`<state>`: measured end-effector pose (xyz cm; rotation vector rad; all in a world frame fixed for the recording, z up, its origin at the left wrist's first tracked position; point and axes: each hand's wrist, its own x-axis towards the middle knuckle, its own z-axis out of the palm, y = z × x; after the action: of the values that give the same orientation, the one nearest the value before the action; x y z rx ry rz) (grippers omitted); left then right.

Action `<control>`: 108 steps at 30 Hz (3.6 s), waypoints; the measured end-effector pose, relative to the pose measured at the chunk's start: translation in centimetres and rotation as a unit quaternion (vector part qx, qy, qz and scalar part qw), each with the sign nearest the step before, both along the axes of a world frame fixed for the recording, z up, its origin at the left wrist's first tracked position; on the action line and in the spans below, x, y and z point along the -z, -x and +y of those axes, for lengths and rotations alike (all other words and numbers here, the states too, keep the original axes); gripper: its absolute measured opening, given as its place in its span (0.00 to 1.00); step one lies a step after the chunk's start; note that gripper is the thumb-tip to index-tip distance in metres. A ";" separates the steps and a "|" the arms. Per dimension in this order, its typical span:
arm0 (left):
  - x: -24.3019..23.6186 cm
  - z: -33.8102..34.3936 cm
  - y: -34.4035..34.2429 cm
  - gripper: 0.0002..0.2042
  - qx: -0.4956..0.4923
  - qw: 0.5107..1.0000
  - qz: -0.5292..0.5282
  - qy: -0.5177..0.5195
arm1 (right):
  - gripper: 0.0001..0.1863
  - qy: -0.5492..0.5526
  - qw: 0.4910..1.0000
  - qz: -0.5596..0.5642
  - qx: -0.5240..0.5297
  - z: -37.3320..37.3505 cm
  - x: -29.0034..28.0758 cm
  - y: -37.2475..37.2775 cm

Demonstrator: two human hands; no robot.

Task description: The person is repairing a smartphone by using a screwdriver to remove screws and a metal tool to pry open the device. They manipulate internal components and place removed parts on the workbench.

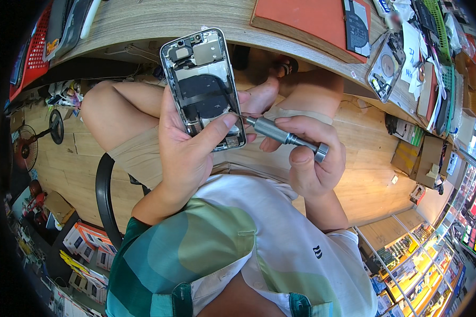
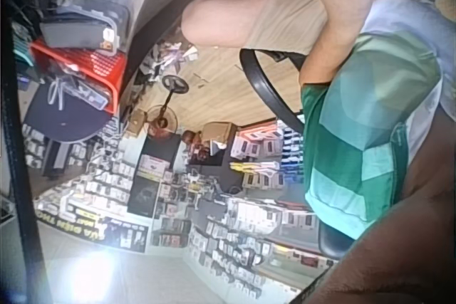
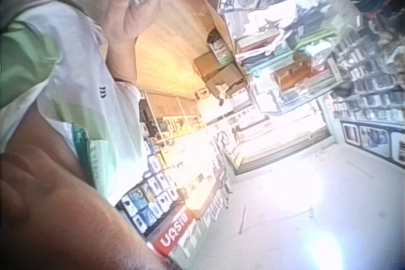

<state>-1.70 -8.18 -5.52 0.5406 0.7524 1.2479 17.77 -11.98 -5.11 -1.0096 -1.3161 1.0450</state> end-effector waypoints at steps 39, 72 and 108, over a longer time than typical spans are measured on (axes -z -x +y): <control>0.1 -0.3 0.2 0.29 0.012 1.000 -0.014 0.004 | 0.30 -0.002 0.999 -0.029 0.021 -0.2 -0.3 0.0; 0.5 -0.2 0.3 0.27 0.024 0.999 0.011 -0.030 | 0.32 -0.043 0.999 -0.016 0.004 -0.2 0.0 0.5; 0.1 -0.6 -0.1 0.26 0.038 0.998 -0.048 0.017 | 0.23 -0.268 0.928 -0.259 0.015 6.8 -5.6 -1.0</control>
<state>-1.61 -8.74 -5.57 0.4743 0.6650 1.1814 18.80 -5.15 0.53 -0.8997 -1.8758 0.3452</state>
